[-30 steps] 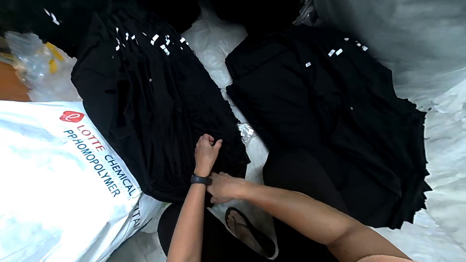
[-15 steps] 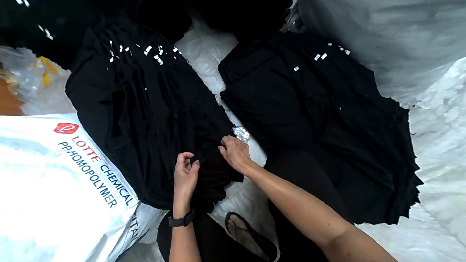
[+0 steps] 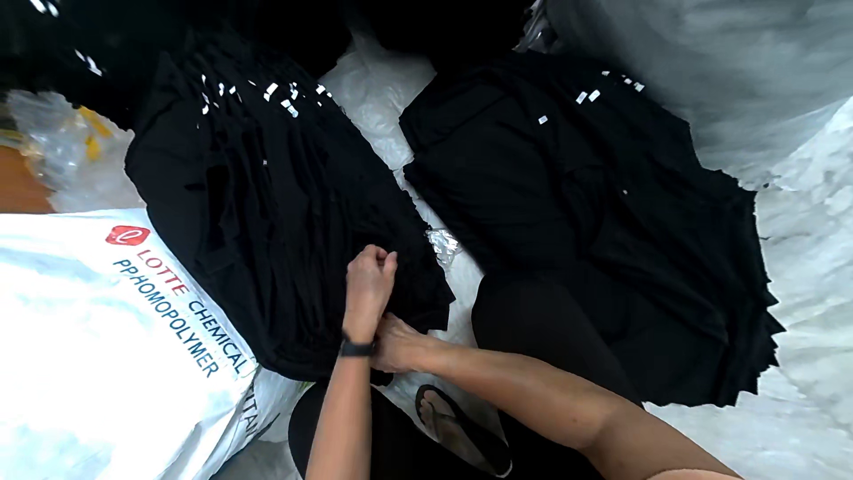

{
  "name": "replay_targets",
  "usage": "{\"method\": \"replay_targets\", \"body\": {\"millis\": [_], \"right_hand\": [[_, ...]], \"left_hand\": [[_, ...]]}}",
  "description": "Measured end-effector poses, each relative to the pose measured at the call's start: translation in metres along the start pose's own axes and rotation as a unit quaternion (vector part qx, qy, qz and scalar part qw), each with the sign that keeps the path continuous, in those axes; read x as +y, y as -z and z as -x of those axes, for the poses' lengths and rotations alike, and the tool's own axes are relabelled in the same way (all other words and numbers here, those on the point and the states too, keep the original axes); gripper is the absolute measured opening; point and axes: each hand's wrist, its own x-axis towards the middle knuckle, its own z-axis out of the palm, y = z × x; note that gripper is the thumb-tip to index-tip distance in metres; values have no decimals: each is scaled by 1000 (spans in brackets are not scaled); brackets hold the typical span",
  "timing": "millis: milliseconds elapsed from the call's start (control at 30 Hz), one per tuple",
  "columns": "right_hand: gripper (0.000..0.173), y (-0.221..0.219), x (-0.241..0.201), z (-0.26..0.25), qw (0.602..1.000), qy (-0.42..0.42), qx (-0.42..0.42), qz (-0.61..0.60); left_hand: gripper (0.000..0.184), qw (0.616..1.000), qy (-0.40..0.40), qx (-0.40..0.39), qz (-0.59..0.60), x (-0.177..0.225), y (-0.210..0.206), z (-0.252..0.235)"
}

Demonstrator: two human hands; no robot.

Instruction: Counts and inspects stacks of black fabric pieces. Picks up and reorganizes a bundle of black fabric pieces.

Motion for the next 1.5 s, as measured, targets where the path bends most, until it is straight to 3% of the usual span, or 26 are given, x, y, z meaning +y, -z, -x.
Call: {"method": "replay_targets", "body": {"millis": [67, 167, 233, 333, 400, 500, 600, 700, 800, 900, 967, 1067, 1133, 1200, 1267, 1333, 1400, 1500], "right_hand": [[41, 6, 3, 2, 997, -5, -68, 48], [33, 32, 9, 9, 990, -32, -134, 39], [29, 55, 17, 18, 990, -112, -80, -29], [28, 73, 35, 18, 950, -272, 118, -98], [33, 71, 51, 8, 917, -297, 224, -141], [39, 67, 60, -3, 902, -300, 240, -197], [29, 67, 49, -3, 912, -300, 231, -154], [23, 59, 41, -2, 929, -232, 254, -135], [26, 40, 37, -7, 961, -102, 196, -168], [31, 16, 30, -12, 983, 31, 135, -125], [41, 4, 24, -10, 992, 61, 91, -66], [45, -6, 8, 2, 999, 12, 43, -4], [40, -8, 2, 3, 998, -48, -27, 31], [36, 7, 2, 3, 990, -92, -102, 39], [31, 40, 6, 12, 981, -132, -141, 34], [27, 72, 16, 20, 970, -222, -97, 8], [24, 82, 33, 20, 953, -297, 49, -25], [32, 76, 61, 3, 923, -280, 246, -97]], "left_hand": [[44, 1000, 13, -17, -9, -10, -27, -27], [29, 1000, 6, 10, -7, -22, -40, -39], [24, 998, 44, -5, 53, -22, -26, -33], [20, 984, 99, -1, 145, -33, -11, -16], [16, 970, 105, 23, 217, -40, -7, -2], [20, 959, 110, 59, 253, -45, 2, 17], [19, 960, 120, 61, 245, -47, 11, 29], [21, 969, 120, 53, 209, -51, 15, 31], [24, 988, 86, 44, 117, -52, 17, 29], [27, 994, -19, 112, -8, -37, 19, 33], [25, 987, -67, 141, -45, -22, 14, 30], [27, 996, -18, 60, -69, 2, -2, 10], [44, 995, 56, 7, -88, 3, -19, -15], [52, 994, 61, 19, -88, -11, -36, -34], [45, 998, 36, 19, -42, -19, -40, -38], [37, 998, 63, 4, 21, -19, -26, -30], [29, 992, 95, 3, 79, -28, -14, -20], [25, 984, 96, 15, 152, -40, -6, -1]]}}
